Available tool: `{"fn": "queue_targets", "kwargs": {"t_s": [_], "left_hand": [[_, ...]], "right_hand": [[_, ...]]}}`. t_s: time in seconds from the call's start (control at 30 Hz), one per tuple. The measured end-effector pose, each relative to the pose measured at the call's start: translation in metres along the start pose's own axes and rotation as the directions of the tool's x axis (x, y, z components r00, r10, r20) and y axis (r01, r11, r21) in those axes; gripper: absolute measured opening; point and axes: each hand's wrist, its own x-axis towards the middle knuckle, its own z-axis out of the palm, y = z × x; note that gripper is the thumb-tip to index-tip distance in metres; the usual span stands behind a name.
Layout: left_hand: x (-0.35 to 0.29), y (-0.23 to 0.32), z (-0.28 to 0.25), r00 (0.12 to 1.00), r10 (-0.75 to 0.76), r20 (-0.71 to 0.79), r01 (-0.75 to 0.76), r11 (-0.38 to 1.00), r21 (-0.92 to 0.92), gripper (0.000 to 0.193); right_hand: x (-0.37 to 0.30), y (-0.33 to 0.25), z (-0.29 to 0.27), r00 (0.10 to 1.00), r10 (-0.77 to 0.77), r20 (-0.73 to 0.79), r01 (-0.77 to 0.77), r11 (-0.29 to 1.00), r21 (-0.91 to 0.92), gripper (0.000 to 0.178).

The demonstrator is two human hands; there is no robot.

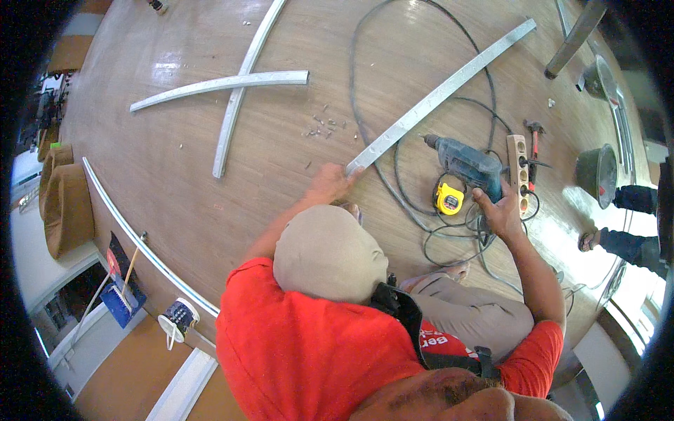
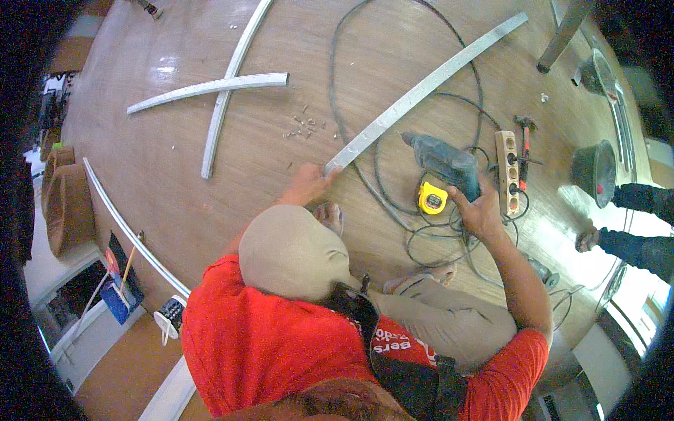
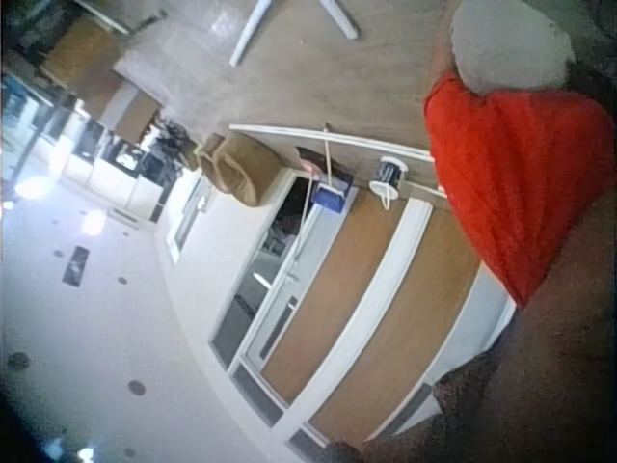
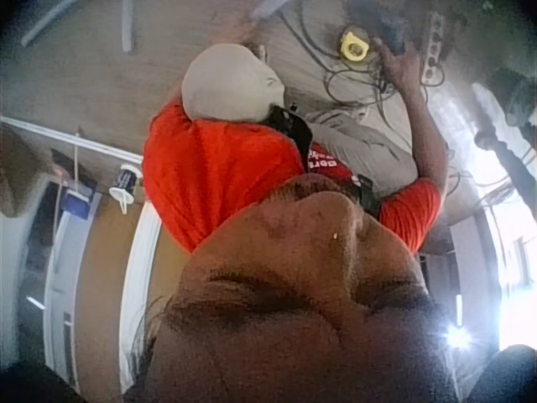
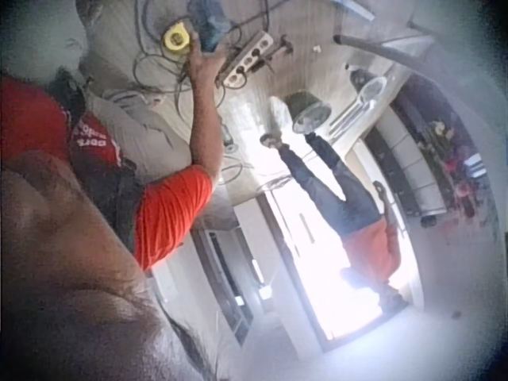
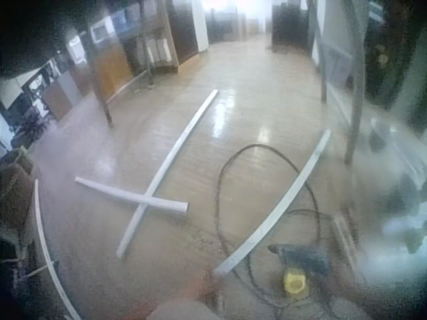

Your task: The person sits on the floor and uses a power drill to fasten screws into metal frame pieces. They measure the pieces with a tape measure, cut them with an angle grinder, and assemble them into a larger structure.

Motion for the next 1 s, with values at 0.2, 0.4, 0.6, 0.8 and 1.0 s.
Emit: {"fn": "queue_targets", "kwargs": {"t_s": [0.2, 0.4, 0.6, 0.8, 1.0], "left_hand": [[0.007, 0.017, -0.015, 0.940, 0.287, -0.182, -0.203, 0.904, 0.377, 0.054], [0.034, 0.071, -0.006, 0.719, 0.657, -0.228, -0.636, 0.754, 0.165, 0.066], [0.059, 0.092, 0.014, 0.737, 0.659, -0.153, -0.651, 0.752, 0.100, 0.055], [0.067, 0.070, 0.017, 0.674, 0.673, -0.305, -0.717, 0.696, -0.047, 0.025], [0.088, 0.012, -0.040, 0.809, 0.414, -0.417, -0.432, 0.900, 0.054, 0.035]], "right_hand": [[-0.012, 0.000, -0.009, 1.000, 0.003, -0.004, -0.003, 0.999, 0.034, 0.046], [-0.019, -0.009, -0.012, 0.997, 0.064, 0.041, -0.065, 0.998, 0.003, 0.047], [-0.021, -0.020, -0.006, 0.997, 0.010, 0.073, -0.020, 0.991, 0.129, 0.046], [-0.022, -0.030, 0.005, 0.996, 0.024, 0.090, -0.040, 0.984, 0.174, 0.037], [-0.017, -0.028, 0.006, 0.996, 0.003, 0.090, -0.009, 0.998, 0.068, 0.044]]}}
